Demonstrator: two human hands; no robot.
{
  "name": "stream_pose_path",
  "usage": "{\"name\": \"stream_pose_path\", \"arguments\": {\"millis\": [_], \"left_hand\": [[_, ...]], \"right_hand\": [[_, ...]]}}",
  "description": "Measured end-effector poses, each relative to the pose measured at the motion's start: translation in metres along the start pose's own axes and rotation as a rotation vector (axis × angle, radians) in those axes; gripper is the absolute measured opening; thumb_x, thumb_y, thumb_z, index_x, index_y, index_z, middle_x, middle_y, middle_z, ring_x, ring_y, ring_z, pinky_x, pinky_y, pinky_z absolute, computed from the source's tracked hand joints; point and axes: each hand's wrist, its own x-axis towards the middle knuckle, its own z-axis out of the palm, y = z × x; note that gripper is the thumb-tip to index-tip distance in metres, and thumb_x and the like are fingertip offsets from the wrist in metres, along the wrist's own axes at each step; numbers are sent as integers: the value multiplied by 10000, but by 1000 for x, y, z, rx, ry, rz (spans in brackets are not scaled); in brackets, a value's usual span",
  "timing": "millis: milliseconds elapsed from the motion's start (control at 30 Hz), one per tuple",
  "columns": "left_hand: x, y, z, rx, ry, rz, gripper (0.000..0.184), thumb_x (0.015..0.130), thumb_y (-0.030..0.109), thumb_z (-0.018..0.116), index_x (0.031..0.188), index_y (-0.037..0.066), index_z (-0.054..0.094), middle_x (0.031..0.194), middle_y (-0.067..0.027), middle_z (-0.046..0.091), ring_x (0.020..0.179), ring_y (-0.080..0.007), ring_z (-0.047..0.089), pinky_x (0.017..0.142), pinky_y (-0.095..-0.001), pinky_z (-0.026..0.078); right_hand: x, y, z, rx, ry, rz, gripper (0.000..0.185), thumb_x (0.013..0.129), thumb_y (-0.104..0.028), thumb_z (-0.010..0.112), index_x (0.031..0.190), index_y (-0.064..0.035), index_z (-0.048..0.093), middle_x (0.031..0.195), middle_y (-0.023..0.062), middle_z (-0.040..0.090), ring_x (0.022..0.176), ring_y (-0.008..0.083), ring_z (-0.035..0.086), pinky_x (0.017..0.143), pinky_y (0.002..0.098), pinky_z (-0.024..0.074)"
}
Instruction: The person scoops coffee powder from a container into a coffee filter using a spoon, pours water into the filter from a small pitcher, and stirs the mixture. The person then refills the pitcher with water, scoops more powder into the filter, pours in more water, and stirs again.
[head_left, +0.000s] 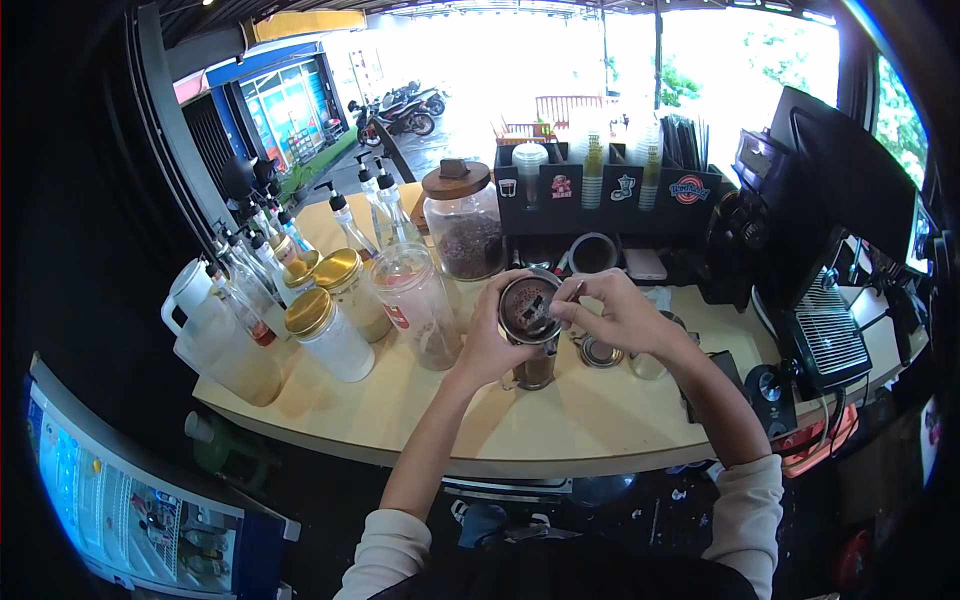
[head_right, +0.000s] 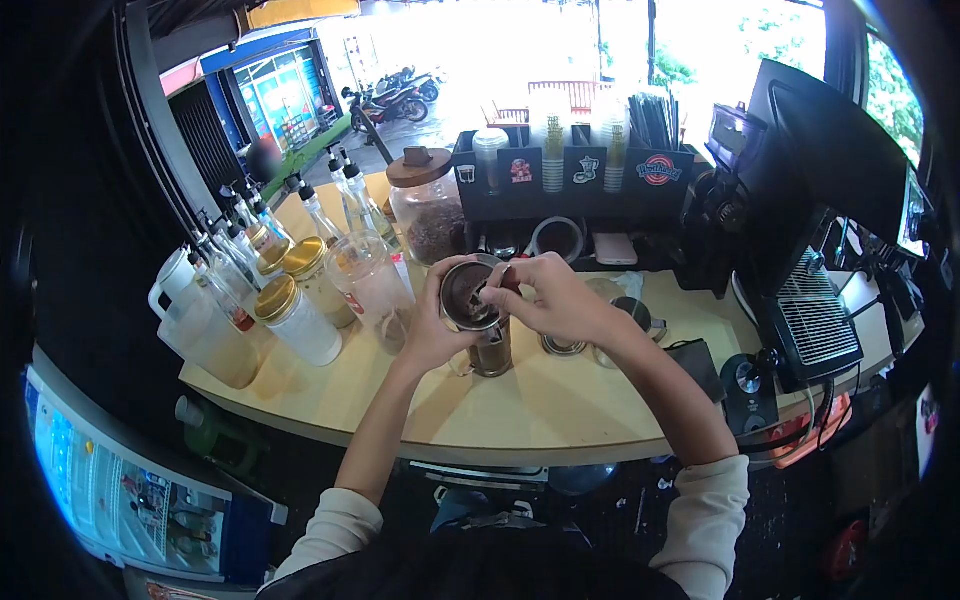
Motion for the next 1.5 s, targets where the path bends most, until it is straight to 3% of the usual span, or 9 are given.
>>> {"name": "stream_pose_path", "arguments": {"millis": [300,367,567,700,767,900,1167,1333,1500], "left_hand": [[-1,-3,-1,77,-11,52,868,541,37,795,1311,74,396,1346,-119,468,1239,-241,483,1061,-368,382],[-1,-2,2,53,67,82,816,572,109,800,1300,116,430,1293,-109,493,1213,-309,460,1062,-416,334],[-2,1,1,163,95,126,837,591,156,806,1322,138,399,1339,-94,482,1281,-281,425,1128,-470,169],[0,13,-2,326,74,198,829,557,82,803,1290,89,415,1311,-106,501,1257,-295,461,1105,-411,292],[-1,14,-4,395,40,168,834,611,187,803,1330,149,382,1342,-65,486,1296,-241,424,1133,-495,120],[0,18,-8,418,20,153,824,621,201,800,1330,150,383,1344,-62,485,1292,-228,430,1134,-487,119],[10,25,-11,387,80,45,806,573,210,826,1282,126,452,1245,-44,566,1212,-242,492,1069,-458,273],[20,18,-15,292,79,44,782,551,151,847,1245,49,499,1155,-103,627,1074,-224,605,951,-359,463],[22,32,-19,197,34,-129,712,581,92,819,1224,30,520,1129,-109,640,1062,-194,614,963,-349,470]], "right_hand": [[3,9,7,37,68,-5,178,910,-114,597,890,45,673,695,106,671,653,149,659,625,292,511],[4,11,12,49,126,-35,174,910,-105,593,887,46,677,703,105,676,655,157,662,631,290,512],[4,10,5,36,109,-31,173,912,-91,579,883,52,673,754,110,685,672,171,662,659,290,509],[6,5,0,53,39,-6,186,918,-92,566,873,58,666,777,117,680,705,173,653,687,287,497],[6,5,-3,61,25,27,187,918,-93,564,871,57,666,779,117,679,715,176,650,692,283,493],[-1,15,1,55,70,-23,205,949,-101,526,877,47,649,800,70,656,731,138,637,709,277,488],[-40,5,-5,369,581,19,202,980,-123,490,950,30,618,846,62,636,756,97,616,658,232,450],[-76,15,-6,198,589,47,193,976,-106,497,944,37,622,877,67,637,773,109,617,674,235,458],[-115,43,22,-65,409,306,151,915,-83,594,1001,27,653,880,107,684,811,153,652,733,275,497]]}}
